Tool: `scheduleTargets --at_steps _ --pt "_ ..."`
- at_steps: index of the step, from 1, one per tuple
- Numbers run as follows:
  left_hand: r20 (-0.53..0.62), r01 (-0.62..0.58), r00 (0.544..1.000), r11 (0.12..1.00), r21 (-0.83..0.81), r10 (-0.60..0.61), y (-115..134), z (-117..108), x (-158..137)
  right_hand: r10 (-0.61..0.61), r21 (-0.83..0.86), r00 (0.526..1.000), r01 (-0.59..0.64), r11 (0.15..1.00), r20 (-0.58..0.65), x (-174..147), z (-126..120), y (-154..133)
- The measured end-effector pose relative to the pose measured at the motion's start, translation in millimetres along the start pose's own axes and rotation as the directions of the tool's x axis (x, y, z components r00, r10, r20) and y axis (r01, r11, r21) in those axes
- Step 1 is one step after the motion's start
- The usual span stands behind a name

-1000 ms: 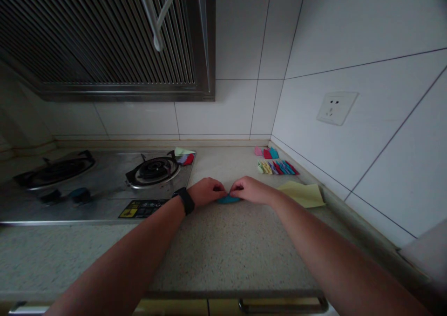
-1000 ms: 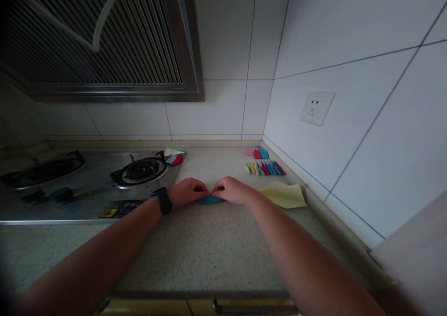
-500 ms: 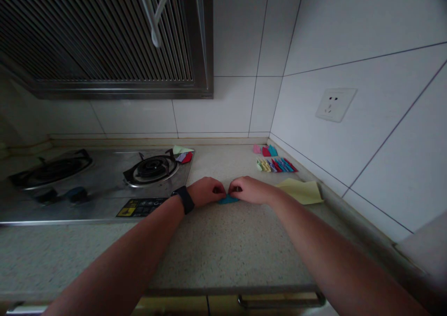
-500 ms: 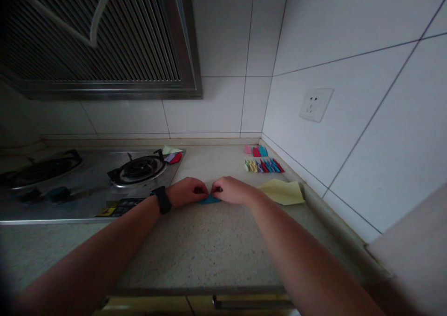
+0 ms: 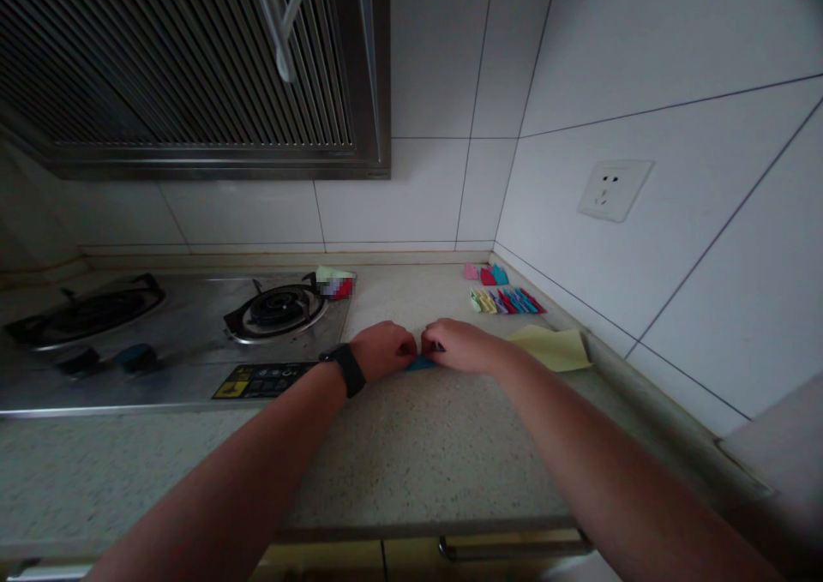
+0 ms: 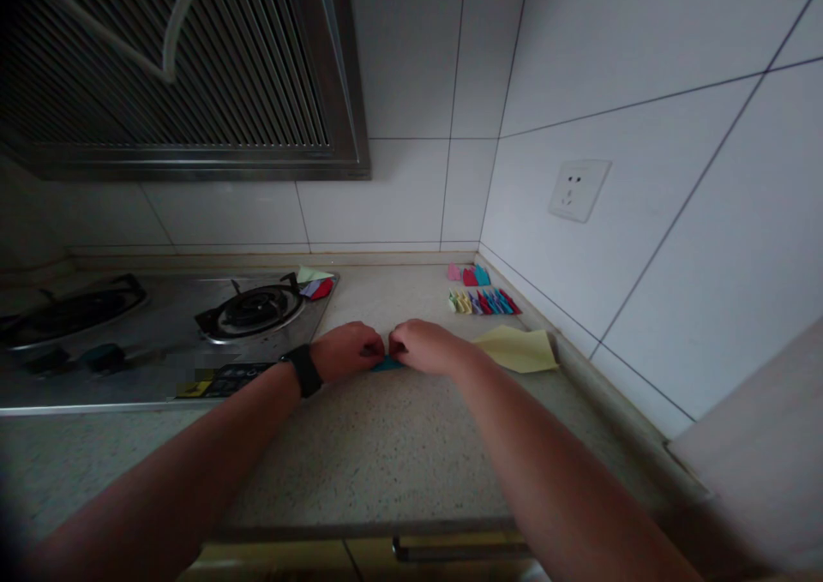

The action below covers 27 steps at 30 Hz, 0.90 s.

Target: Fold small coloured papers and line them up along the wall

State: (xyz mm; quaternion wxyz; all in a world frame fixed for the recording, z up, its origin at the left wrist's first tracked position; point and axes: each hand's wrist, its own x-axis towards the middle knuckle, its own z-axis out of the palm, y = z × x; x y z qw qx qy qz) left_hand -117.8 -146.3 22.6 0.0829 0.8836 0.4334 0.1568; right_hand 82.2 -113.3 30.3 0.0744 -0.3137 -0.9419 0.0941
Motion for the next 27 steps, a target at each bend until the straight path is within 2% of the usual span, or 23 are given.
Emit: scheduleTargets --at_steps 4,8,13,18,22,27 --pt "0.009 -0.009 1.0 1.0 -0.023 0.01 -2 -2 -1 -0.033 0.029 0.999 0.032 0.999 0.034 -1 -1 3" --pt "0.038 -0.035 0.999 0.998 -0.048 0.036 -5 -3 -4 -0.017 0.058 0.999 0.015 0.998 0.039 -2 -1 6" --pt "0.041 0.023 0.999 0.996 -0.081 -0.019 -5 -4 -7 0.0 0.123 0.999 -0.005 0.992 0.045 -3 -2 11" --pt "0.064 0.028 0.998 0.987 -0.157 -0.018 -6 -7 -8 0.01 0.203 0.999 -0.02 0.979 0.048 -4 -1 17" --pt "0.089 0.028 0.996 0.971 -0.236 -0.007 -9 -8 -8 0.009 0.2 0.999 -0.018 0.98 0.047 -4 1 20" --pt "0.128 0.066 0.991 0.966 -0.251 -0.035 -9 -10 -10 -0.016 0.201 0.999 0.008 0.98 0.041 -4 1 20"
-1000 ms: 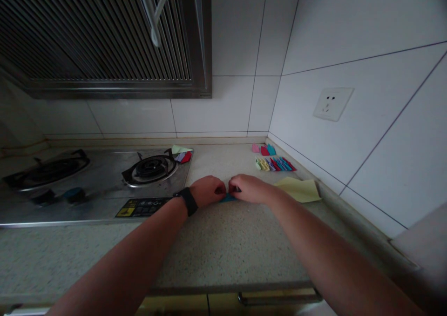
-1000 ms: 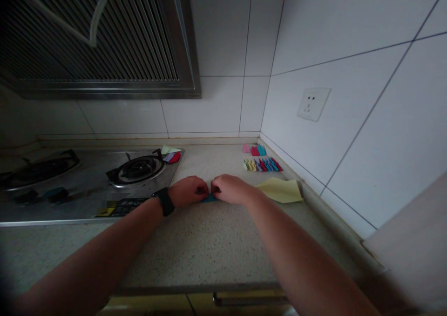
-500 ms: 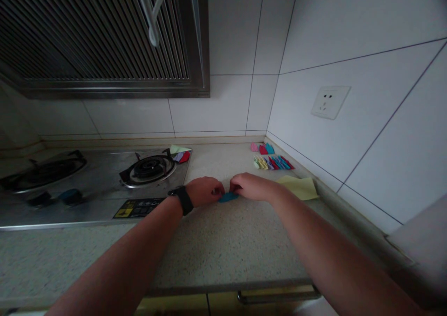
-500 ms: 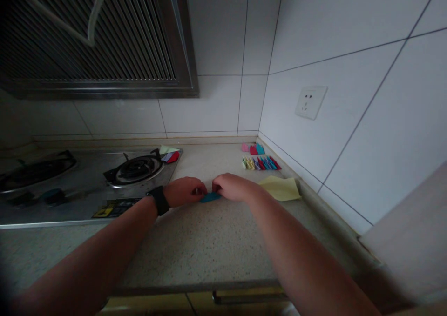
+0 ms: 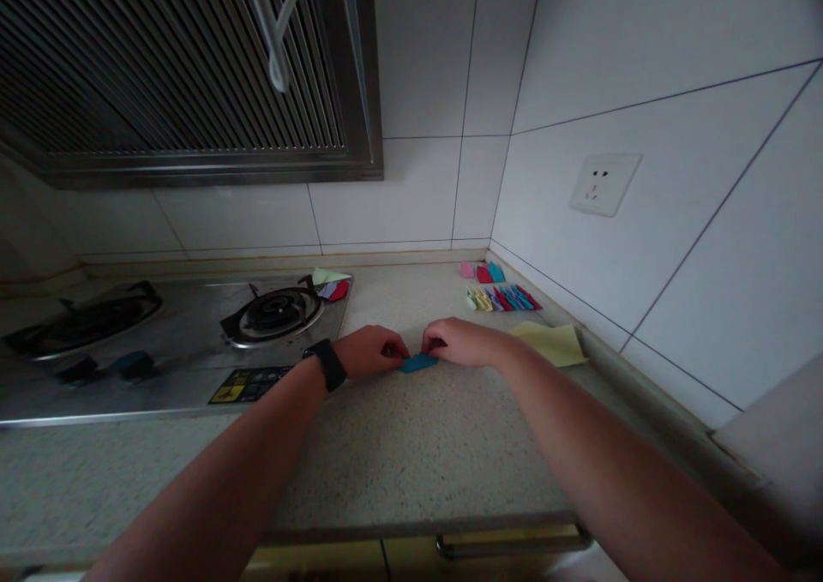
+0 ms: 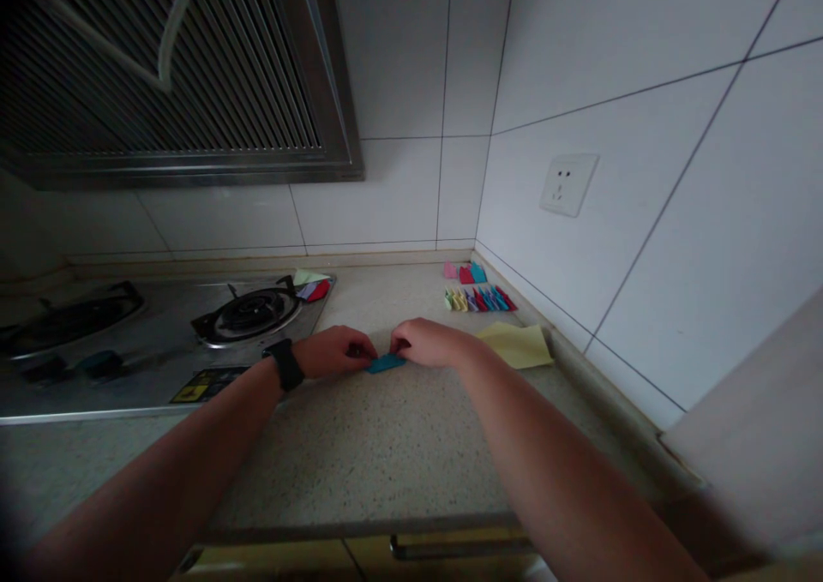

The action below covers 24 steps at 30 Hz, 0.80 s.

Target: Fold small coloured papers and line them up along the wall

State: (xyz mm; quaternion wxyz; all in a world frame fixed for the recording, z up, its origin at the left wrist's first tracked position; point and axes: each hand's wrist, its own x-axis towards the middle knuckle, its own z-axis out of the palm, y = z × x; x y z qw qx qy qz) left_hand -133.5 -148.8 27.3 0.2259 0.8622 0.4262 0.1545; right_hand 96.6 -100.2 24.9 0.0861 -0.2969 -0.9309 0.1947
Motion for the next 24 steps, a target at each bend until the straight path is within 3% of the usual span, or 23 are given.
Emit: scheduleTargets --at_steps 24 --pt "-0.024 -0.074 0.996 0.967 0.245 0.083 3.8 -2.2 -0.6 -0.058 0.04 0.998 0.058 0.997 -0.008 3.1 1.3 2.0"
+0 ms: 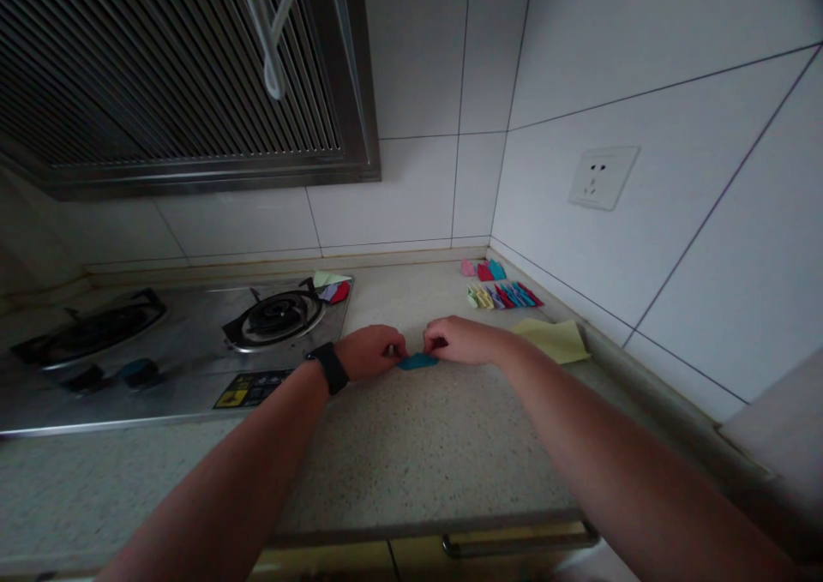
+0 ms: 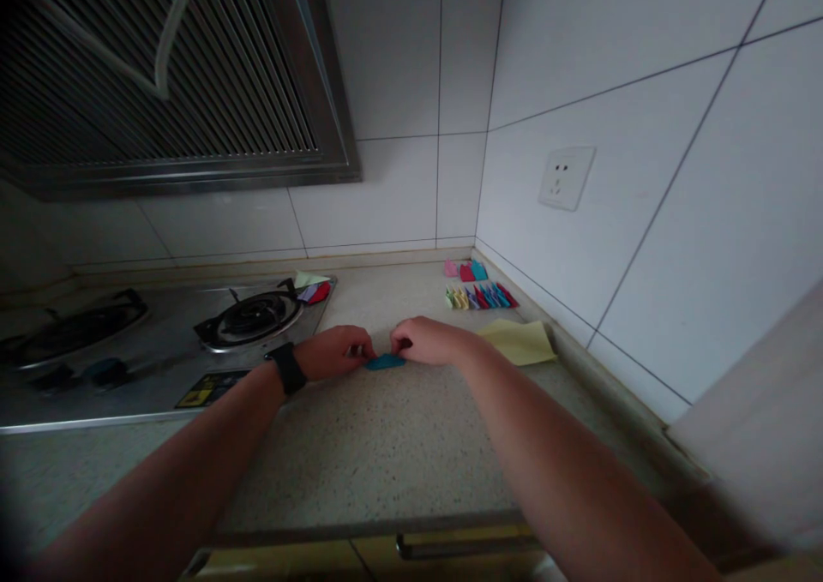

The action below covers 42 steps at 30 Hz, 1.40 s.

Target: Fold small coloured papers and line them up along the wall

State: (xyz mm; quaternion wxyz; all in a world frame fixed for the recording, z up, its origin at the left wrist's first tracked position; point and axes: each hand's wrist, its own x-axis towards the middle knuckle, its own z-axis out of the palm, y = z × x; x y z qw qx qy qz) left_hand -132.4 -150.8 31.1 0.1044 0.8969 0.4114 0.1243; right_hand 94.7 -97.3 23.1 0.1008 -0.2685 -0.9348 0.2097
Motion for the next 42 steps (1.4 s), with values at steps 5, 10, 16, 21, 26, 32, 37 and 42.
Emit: scheduleTargets --at_steps 5,10,16,21,26,32,37,42 --pt "-0.004 -0.041 0.999 0.999 0.032 0.042 5 -2 0 -0.027 -0.013 1.0 0.027 1.0 -0.002 0 -1 -2" --pt "0.028 -0.064 0.998 0.995 0.079 0.062 10 -4 -1 -0.023 -0.025 0.999 0.024 0.999 0.022 0 -2 -3" --pt "0.043 -0.058 0.998 0.99 0.128 0.053 12 -5 -1 -0.038 -0.064 0.999 0.04 0.997 0.026 0 -3 -7" --pt "0.019 -0.016 1.0 0.993 0.117 0.014 10 -2 -1 -0.033 -0.087 0.999 0.034 0.996 0.01 -1 -3 -8" --pt "-0.002 0.066 0.998 0.997 0.045 -0.066 6 2 1 -0.02 -0.068 0.999 0.018 0.998 -0.035 -1 -1 -9" --pt "-0.023 0.147 0.989 0.986 -0.078 -0.149 6 6 5 0.0 -0.024 0.998 -0.001 1.0 -0.056 -1 2 -10" --pt "-0.052 0.208 0.972 0.937 -0.281 -0.231 2 10 7 -0.042 -0.014 0.99 0.041 0.999 -0.138 -1 1 -12" --pt "-0.052 0.22 0.969 0.936 -0.276 -0.243 3 9 7 0.014 0.068 0.994 -0.006 0.998 -0.108 -2 2 -15"
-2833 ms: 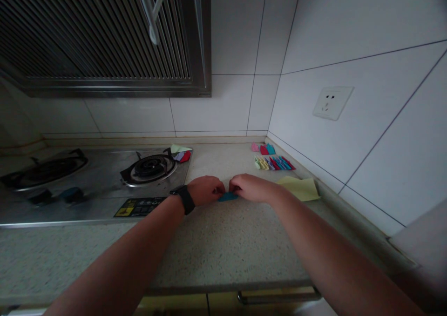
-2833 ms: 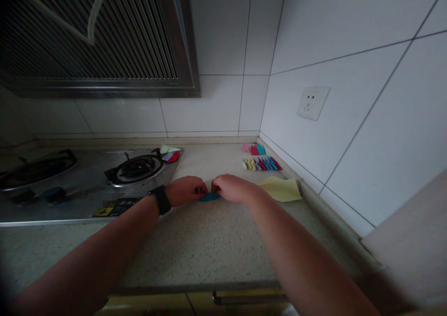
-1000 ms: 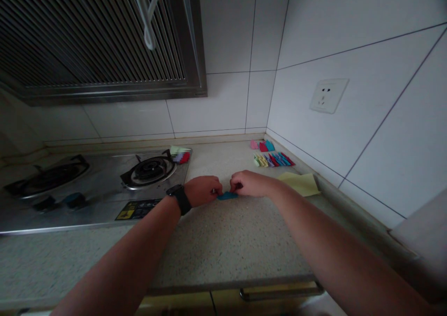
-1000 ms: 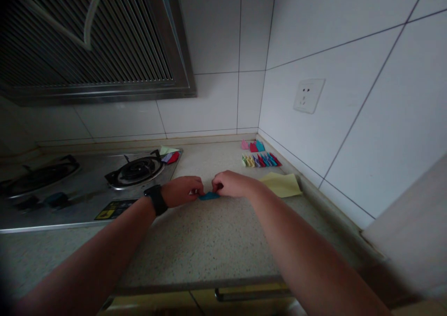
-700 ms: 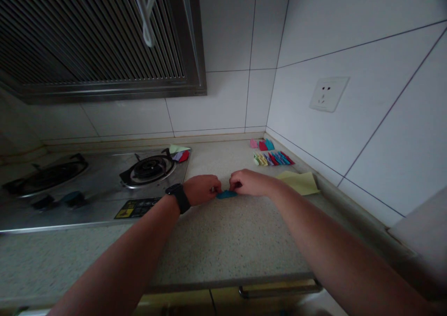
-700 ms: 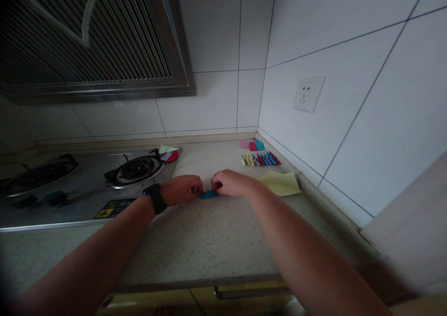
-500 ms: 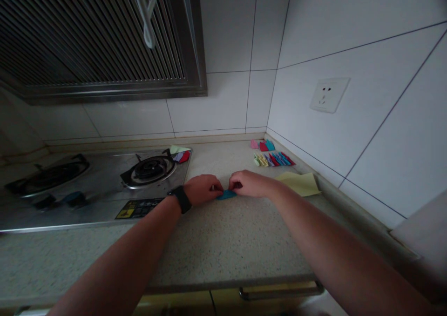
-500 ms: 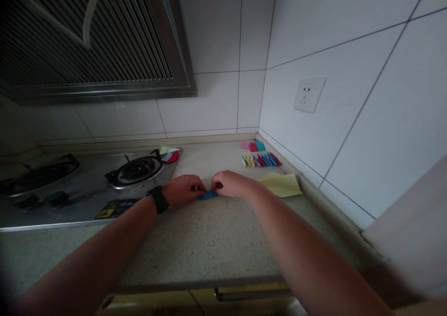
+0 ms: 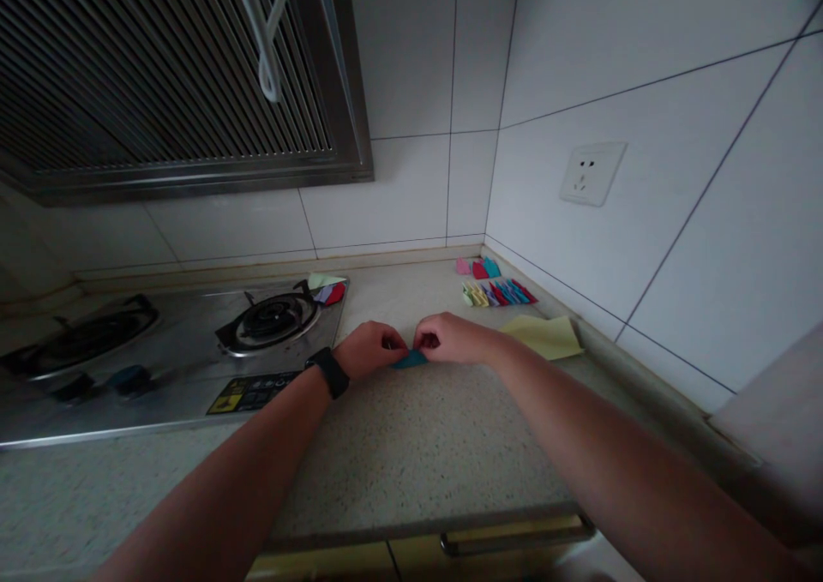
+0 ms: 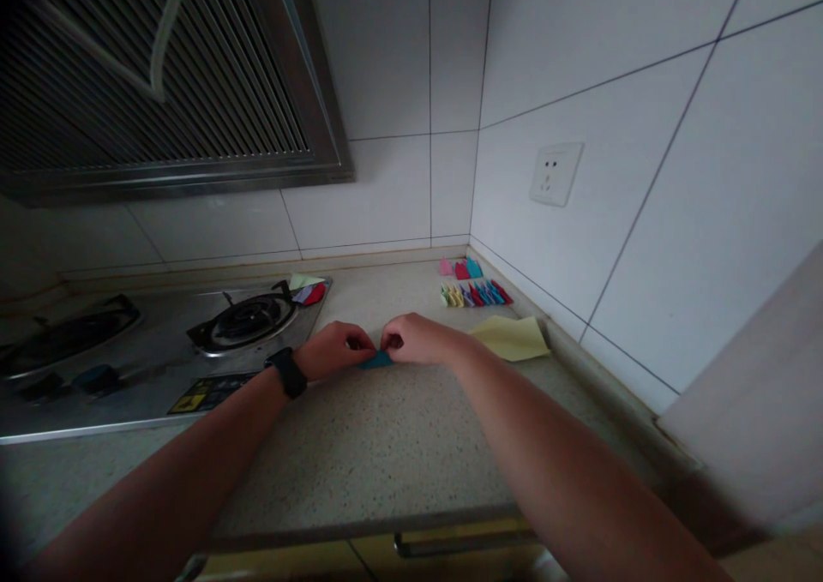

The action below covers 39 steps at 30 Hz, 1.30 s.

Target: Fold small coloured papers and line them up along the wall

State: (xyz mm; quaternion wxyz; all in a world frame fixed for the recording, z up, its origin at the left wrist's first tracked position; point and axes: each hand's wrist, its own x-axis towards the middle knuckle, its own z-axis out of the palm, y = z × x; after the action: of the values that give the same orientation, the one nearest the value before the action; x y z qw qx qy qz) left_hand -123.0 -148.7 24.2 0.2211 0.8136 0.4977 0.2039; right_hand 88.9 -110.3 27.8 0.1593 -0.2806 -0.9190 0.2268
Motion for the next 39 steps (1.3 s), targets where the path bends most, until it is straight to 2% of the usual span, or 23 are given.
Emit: scheduleTargets --at_steps 4,10,18,21,27,33,39 --pt "-0.006 0.0 1.0 0.998 0.058 0.001 6 -1 -2 0.033 -0.014 0.999 -0.033 0.999 0.023 0 3 -1" --pt "0.01 -0.03 1.0 0.994 0.106 0.029 8 1 -1 -0.033 -0.073 0.999 0.034 0.997 0.015 4 8 1" --pt "0.044 -0.137 0.991 0.951 0.278 0.13 13 -3 -2 -0.106 -0.152 0.993 0.112 0.982 0.046 8 9 -3" --pt "0.044 -0.123 0.992 0.942 0.311 0.115 15 -4 -2 -0.133 -0.198 0.988 0.146 0.969 0.077 9 8 -5" --pt "0.041 -0.099 0.995 0.946 0.308 0.091 14 -1 -2 -0.122 -0.285 0.987 0.146 0.947 0.101 10 7 -9" --pt "0.087 -0.129 0.99 0.942 0.31 0.107 13 -3 1 -0.12 -0.356 0.985 0.156 0.922 0.12 11 6 -13" --pt "0.113 -0.137 0.988 0.946 0.295 0.107 11 -5 2 -0.079 -0.331 0.985 0.127 0.935 0.155 13 5 -15"
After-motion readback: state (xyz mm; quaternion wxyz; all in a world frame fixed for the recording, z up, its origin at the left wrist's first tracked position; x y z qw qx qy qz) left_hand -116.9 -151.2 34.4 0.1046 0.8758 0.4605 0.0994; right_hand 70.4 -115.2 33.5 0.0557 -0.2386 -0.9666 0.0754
